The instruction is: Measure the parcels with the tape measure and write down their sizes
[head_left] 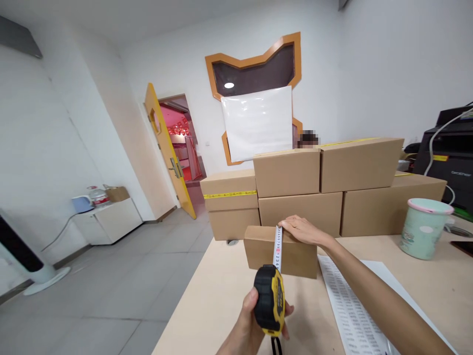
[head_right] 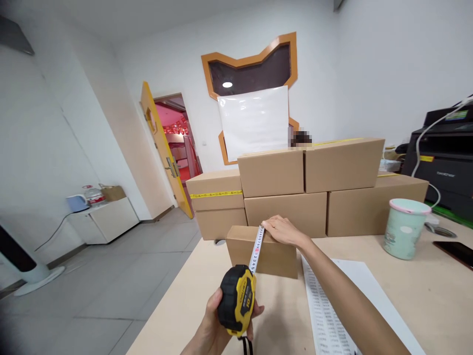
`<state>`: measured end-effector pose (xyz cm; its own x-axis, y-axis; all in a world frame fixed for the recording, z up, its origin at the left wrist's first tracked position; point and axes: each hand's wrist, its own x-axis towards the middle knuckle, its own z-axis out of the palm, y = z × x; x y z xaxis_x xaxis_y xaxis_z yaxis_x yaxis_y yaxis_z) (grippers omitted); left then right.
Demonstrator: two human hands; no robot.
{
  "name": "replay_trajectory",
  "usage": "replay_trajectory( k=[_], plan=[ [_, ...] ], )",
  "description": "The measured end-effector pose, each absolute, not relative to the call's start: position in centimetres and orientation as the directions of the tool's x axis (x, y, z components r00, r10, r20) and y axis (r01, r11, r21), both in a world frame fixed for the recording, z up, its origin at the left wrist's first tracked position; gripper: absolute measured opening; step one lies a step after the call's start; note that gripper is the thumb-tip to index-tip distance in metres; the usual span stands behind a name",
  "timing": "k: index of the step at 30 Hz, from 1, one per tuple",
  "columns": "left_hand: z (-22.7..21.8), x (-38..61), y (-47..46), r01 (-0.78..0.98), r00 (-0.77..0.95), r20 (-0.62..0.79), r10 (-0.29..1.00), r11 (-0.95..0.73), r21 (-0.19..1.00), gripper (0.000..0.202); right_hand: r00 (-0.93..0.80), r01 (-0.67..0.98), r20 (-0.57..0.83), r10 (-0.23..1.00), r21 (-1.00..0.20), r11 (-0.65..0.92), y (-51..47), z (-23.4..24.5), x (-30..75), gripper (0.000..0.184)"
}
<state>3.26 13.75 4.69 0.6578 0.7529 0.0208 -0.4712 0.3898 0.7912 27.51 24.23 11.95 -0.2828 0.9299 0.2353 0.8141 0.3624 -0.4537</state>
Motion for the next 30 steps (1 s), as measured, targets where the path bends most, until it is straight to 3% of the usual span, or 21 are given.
replay_trajectory(
  k=[14, 30],
  plan=[
    [5.3, 4.8, 13.0, -0.508, 0.675, 0.058, 0.736, 0.406, 0.76, 0.069, -0.26, 0.864, 0.216, 0.941, -0.384, 0.327, 25.0, 12.1, 26.9, 0.063],
    [3.8, 4.7, 12.6, -0.496, 0.696, 0.076, 0.714, 0.401, 0.77, 0.059, -0.187, 0.84, 0.111, 0.976, -0.498, 0.218, 24.5, 12.2, 27.3, 0.06]
  ],
)
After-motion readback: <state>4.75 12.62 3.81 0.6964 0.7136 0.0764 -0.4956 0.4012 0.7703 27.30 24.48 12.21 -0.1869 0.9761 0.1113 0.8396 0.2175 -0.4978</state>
